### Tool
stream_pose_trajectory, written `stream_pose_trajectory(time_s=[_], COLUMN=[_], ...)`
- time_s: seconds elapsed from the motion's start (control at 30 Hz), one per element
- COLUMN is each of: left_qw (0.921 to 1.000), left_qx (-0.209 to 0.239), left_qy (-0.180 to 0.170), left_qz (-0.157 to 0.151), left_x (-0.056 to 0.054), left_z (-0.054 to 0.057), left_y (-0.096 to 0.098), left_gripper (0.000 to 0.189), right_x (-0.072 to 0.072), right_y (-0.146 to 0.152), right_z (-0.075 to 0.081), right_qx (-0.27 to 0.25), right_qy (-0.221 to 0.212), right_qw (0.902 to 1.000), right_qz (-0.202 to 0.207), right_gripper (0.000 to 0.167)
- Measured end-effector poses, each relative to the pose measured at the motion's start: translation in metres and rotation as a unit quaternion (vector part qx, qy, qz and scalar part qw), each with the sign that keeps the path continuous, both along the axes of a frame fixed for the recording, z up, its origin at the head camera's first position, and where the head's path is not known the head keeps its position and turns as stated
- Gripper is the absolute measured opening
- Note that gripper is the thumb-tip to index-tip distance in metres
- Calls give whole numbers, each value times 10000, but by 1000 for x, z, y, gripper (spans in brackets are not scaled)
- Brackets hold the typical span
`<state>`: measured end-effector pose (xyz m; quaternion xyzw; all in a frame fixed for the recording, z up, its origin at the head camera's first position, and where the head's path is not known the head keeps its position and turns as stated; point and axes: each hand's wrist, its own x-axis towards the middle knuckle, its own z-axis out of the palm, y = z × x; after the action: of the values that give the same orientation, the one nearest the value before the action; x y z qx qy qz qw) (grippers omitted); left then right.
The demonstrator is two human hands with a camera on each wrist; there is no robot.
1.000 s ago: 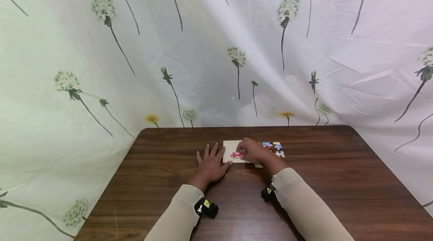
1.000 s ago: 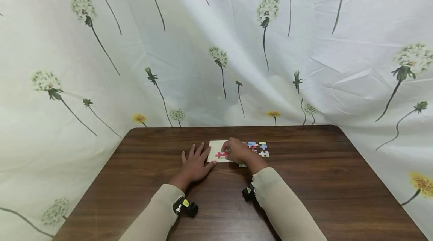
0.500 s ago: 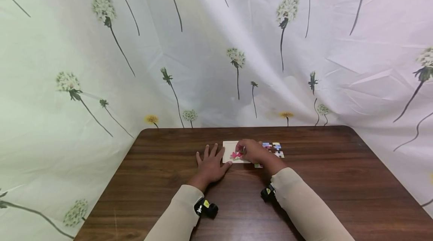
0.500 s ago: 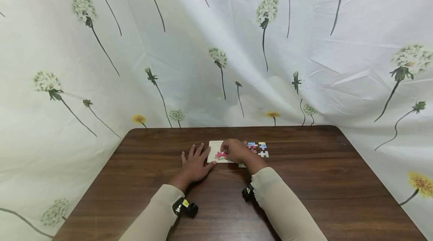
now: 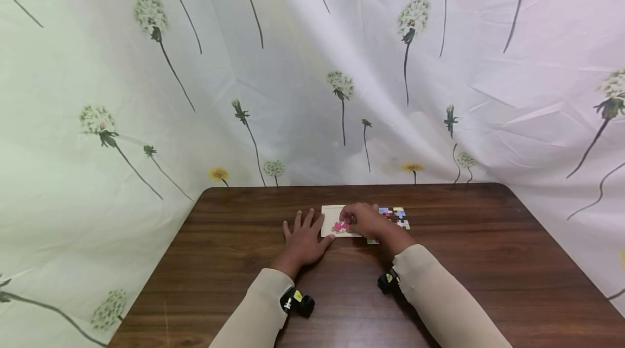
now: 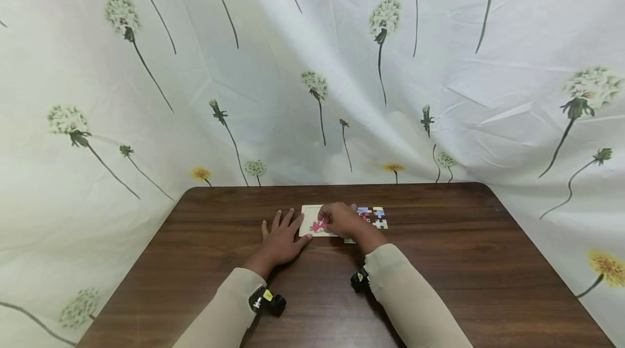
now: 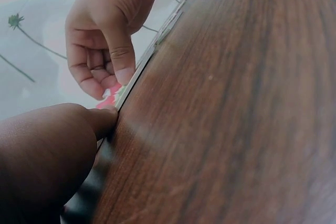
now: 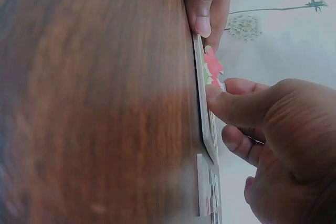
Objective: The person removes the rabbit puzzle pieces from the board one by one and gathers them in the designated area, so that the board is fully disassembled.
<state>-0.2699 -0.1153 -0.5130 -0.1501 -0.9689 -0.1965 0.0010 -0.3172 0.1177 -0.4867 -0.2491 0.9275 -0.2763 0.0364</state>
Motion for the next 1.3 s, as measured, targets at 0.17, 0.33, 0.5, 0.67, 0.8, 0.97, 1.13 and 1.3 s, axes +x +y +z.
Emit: stream_pose_trajectory(time_s=[0.17,0.33,0.5,0.67,0.8,0.97,1.13,1.3], left_qw=[10000,10000,10000,9999,9999,9999,9999,9999], left_qx=[-21,14,-34,-81,-109,-78,-71,-93], left_qy=[-17,-3,2,-56,-97,-92,-93,-70], left_qz=[-6,-1,21,52,60,81,82,92], left_x=[1,0,1,0,-1,-1,-1,-2], left_z=[1,1,0,-1,0,1,0,-2], left_y=[0,0,0,0,1,2,2,1], left_gripper=[72,72,72,72,72,72,72,72], right_x=[1,2,3,4,5,8,10,11], right_y=[1,1,5,13,22,34,48,62], right_z=[2,4,5,6,5,5,3,2], right_qx=[-34,-148,-331,-529,-620,-745,-764,-760], right_qy=[145,141,114,89,79,94,261,436], right_qw=[9999,9998,9993,9982,9976,9969,9963,9957], right_qz=[58,59,162,264,294,225,282,315], right_gripper=[17,17,16,14,13,13,13,13])
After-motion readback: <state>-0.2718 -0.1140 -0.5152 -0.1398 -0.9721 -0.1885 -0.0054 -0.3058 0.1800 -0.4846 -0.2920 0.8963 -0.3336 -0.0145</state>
